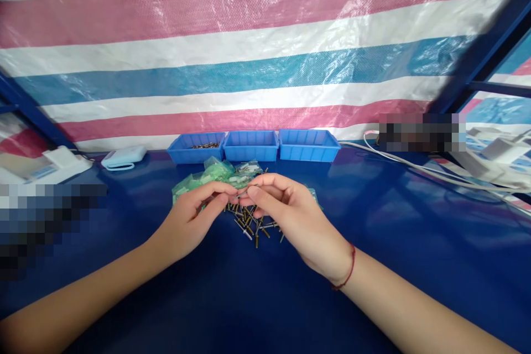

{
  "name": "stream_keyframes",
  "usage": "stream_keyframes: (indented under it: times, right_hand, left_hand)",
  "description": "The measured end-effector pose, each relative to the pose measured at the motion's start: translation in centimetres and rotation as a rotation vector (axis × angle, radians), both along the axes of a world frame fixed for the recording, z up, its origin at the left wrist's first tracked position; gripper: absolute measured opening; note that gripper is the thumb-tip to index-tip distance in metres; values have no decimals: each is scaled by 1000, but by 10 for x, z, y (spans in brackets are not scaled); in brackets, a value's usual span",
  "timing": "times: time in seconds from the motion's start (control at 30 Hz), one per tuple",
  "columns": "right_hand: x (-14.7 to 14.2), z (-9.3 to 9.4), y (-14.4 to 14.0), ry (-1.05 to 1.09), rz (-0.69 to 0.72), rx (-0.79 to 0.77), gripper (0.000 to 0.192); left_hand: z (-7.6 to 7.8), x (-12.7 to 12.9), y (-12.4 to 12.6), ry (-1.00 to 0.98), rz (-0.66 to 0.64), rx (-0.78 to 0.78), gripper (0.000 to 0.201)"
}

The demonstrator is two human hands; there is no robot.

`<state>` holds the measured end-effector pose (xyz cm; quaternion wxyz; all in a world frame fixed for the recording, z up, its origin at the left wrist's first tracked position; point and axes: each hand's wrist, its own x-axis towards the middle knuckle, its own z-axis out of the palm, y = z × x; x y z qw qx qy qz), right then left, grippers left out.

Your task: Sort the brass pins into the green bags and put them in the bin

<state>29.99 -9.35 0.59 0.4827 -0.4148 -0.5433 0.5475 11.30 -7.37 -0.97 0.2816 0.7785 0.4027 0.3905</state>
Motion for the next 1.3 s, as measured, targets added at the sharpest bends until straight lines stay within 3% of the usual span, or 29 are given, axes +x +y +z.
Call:
stream_keyframes:
  times: [0.33,0.83,1.07,1.17,1.3]
  right_hand:
    - [0,0,0,129,-19,-104,20]
    - [0,-4,1,153,12,-104,20]
    - [-1,-8,-1,144,8,2,13]
    - [-1,-5,-3,70,1,58,19]
    - [8,5,4,-71,-180,230,25]
  left_hand:
    - [1,4,-4,-39,17,57,9]
    - [2,3,-6,-118,21,99,7]
    - [-2,1,-2,-46,37,94,6]
    - [-1,2,-1,7,-4,79,6]
    - [9,1,29,47,72,140,13]
